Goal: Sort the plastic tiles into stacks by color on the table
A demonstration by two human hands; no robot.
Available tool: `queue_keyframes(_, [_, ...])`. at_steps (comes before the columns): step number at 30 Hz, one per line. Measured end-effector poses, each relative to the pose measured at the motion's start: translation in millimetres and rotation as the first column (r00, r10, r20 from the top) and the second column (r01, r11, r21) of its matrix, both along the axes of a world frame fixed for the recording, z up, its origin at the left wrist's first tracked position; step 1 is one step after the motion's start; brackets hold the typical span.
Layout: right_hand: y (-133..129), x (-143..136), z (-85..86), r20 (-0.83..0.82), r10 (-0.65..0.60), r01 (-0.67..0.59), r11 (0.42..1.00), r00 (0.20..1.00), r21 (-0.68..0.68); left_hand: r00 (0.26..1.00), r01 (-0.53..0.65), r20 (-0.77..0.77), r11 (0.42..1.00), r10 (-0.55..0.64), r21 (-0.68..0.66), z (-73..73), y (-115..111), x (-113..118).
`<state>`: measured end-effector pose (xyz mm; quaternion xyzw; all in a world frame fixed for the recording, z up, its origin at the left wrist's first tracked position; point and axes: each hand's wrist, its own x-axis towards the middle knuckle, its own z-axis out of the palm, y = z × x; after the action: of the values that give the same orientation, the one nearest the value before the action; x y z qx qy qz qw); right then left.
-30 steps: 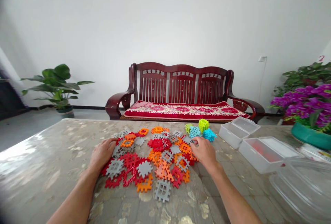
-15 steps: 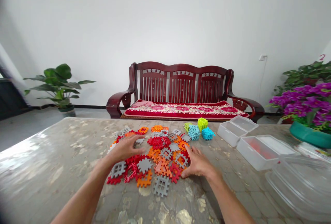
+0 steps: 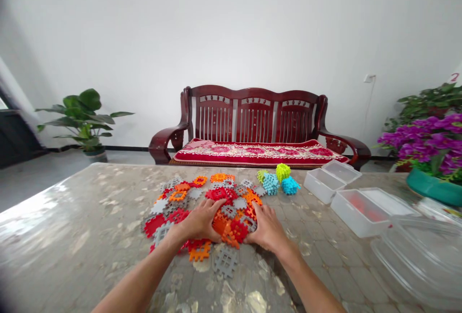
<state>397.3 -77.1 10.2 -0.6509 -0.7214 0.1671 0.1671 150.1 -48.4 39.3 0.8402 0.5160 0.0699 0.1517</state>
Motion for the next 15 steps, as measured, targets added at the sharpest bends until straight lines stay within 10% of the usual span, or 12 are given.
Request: queue_keyframes(15, [11.5, -38.0, -24.9, -0.476, -0.109, 0.126, 0.992, 0.873, 0.003, 0.946, 0.006, 0.324, 0.997, 0.018, -0.074, -9.3, 14.5, 32.7])
